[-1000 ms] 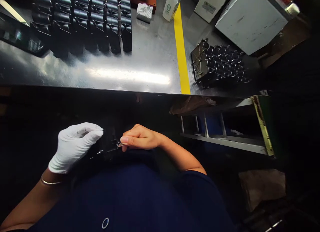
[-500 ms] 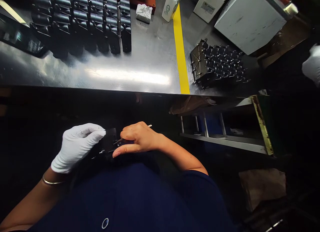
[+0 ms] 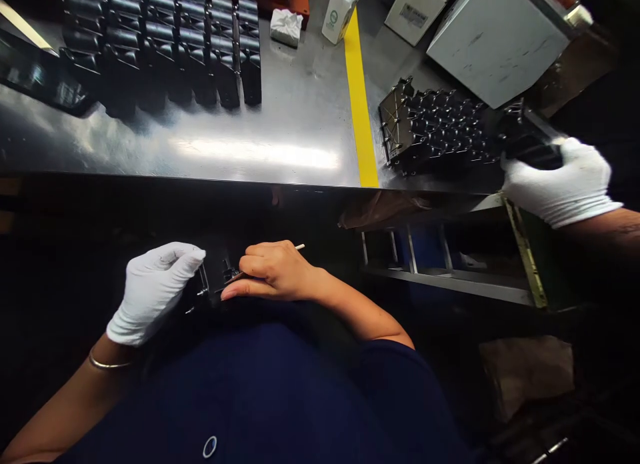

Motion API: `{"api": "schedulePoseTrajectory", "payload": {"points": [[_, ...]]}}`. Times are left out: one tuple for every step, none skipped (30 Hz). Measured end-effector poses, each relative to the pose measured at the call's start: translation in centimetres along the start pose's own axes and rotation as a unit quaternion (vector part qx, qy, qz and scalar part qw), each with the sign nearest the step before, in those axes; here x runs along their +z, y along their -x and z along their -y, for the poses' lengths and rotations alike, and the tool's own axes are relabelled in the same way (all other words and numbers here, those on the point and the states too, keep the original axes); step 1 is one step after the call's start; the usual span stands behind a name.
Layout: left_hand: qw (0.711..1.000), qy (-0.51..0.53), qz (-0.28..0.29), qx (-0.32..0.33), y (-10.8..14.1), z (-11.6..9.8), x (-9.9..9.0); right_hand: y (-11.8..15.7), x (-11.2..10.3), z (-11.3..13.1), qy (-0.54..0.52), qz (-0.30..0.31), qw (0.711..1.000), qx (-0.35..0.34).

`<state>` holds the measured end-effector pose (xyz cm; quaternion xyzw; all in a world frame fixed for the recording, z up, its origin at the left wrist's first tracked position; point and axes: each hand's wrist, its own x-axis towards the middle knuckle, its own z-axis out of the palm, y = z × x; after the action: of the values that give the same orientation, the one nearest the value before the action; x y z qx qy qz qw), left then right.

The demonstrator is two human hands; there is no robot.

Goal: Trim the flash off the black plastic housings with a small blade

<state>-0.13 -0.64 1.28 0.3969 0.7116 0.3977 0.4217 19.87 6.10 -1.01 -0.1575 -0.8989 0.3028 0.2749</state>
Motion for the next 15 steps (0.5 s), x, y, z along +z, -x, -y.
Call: {"api": "schedulePoseTrajectory", "payload": {"points": [[1.0,0.005,-0.01,-0.006,0.0,0.0,0.2,0.0,0.1,0.0,0.019,-0.012,1.0,0.005],[1.0,0.008,-0.019,-0.01,0.0,-0.1,0.3,0.0,0.2,-0.1,0.04,-0.024,0.999,0.01],[1.0,0.009,-0.026,-0.012,0.0,-0.2,0.5,0.0,0.3,-0.1,0.062,-0.035,0.997,0.015],[0.999,0.008,-0.034,-0.013,0.0,-0.2,0.6,0.0,0.4,-0.2,0.082,-0.043,0.996,0.019],[0.999,0.006,-0.038,-0.016,0.0,-0.3,0.7,0.0,0.5,-0.2,0.1,-0.049,0.994,0.022],[0.999,0.007,-0.043,-0.02,-0.1,-0.4,0.8,-0.1,0.6,-0.1,0.113,-0.052,0.992,0.024],[0.999,0.009,-0.047,-0.025,-0.1,-0.4,0.8,-0.1,0.6,-0.1,0.12,-0.052,0.991,0.027],[0.998,0.012,-0.049,-0.031,-0.2,-0.4,0.9,-0.2,0.7,-0.1,0.121,-0.05,0.991,0.033],[0.998,0.016,-0.048,-0.037,-0.3,-0.3,0.9,-0.3,0.7,0.0,0.115,-0.045,0.992,0.04],[0.998,0.021,-0.045,-0.042,-0.3,-0.2,0.8,-0.4,0.7,0.0,0.102,-0.036,0.993,0.049],[0.998,0.025,-0.039,-0.046,-0.3,0.0,0.8,-0.4,0.7,0.0,0.082,-0.023,0.995,0.059],[0.998,0.027,-0.032,-0.049,-0.3,0.2,0.7,-0.5,0.7,0.0,0.056,-0.006,0.996,0.069],[0.998,0.026,-0.025,-0.051,-0.3,0.4,0.6,-0.5,0.6,-0.1,0.022,0.018,0.997,0.077],[0.998,0.022,-0.02,-0.05,-0.2,0.7,0.4,-0.6,0.5,-0.1,-0.017,0.046,0.995,0.083],[0.999,0.013,-0.014,-0.045,-0.1,0.8,0.2,-0.6,0.4,-0.1,-0.057,0.077,0.991,0.088]]}}
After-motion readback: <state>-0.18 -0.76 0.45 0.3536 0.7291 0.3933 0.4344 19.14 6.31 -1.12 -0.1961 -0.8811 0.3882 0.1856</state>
